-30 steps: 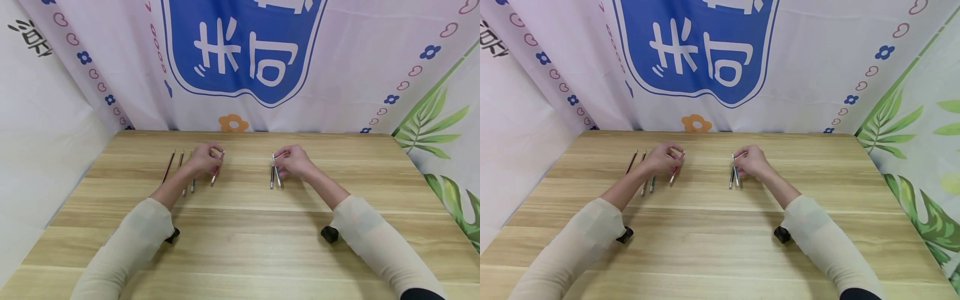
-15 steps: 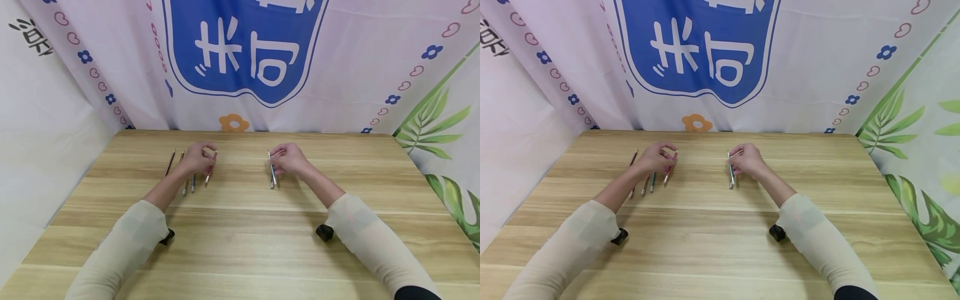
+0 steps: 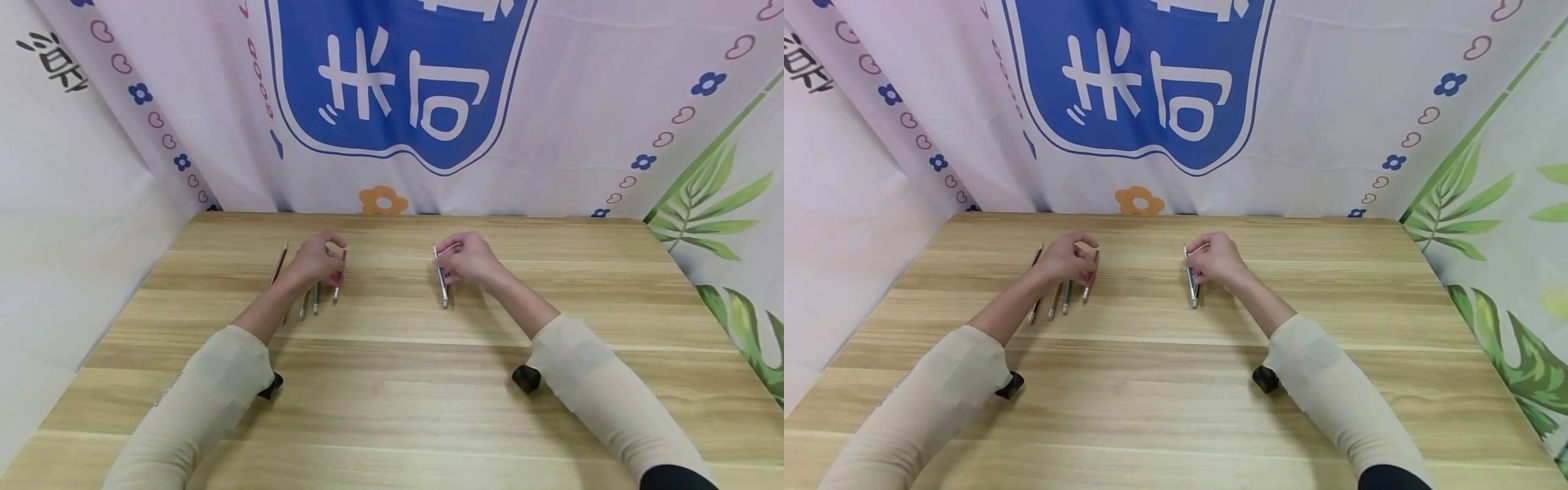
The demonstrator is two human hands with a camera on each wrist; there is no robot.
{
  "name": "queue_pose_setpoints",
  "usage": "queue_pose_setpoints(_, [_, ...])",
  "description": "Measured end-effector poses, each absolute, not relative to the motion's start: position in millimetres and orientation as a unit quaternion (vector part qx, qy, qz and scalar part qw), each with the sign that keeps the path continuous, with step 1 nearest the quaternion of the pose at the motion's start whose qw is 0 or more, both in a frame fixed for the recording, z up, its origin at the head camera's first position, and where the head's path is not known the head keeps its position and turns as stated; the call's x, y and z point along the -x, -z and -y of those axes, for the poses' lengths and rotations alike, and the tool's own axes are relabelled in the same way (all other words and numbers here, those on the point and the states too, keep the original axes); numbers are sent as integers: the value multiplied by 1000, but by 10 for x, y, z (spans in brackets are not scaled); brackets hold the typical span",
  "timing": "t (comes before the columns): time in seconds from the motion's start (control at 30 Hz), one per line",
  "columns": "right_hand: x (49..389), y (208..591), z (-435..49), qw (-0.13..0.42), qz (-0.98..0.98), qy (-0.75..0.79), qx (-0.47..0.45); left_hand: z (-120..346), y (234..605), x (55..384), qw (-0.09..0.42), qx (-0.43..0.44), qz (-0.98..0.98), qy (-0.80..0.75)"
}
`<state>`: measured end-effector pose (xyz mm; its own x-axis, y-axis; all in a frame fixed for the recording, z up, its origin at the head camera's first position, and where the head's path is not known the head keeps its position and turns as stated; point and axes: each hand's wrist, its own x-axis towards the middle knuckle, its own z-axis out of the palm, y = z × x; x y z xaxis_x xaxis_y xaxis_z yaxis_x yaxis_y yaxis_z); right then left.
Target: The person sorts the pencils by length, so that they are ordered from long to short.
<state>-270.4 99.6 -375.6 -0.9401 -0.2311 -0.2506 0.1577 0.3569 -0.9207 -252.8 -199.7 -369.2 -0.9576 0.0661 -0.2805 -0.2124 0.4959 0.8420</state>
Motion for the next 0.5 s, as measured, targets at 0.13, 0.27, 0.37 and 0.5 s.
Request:
queue_pose_setpoints(0.13, [2700,3751,-973,172,-804,569,26,2008,3710,2532,137,44,-858,-493])
queue_pose_setpoints(0.27, [2694,3755,-946,171,-802,572,35,2018,3709,2527,143,40,-865,-480])
queue_pose_setpoints(0.37, [2686,3758,-922,172,-803,569,39,2027,3706,2524,148,35,-870,-469])
queue_pose_setpoints(0.5, [2676,3760,-883,179,-801,569,38,2032,3700,2514,157,33,-876,-455])
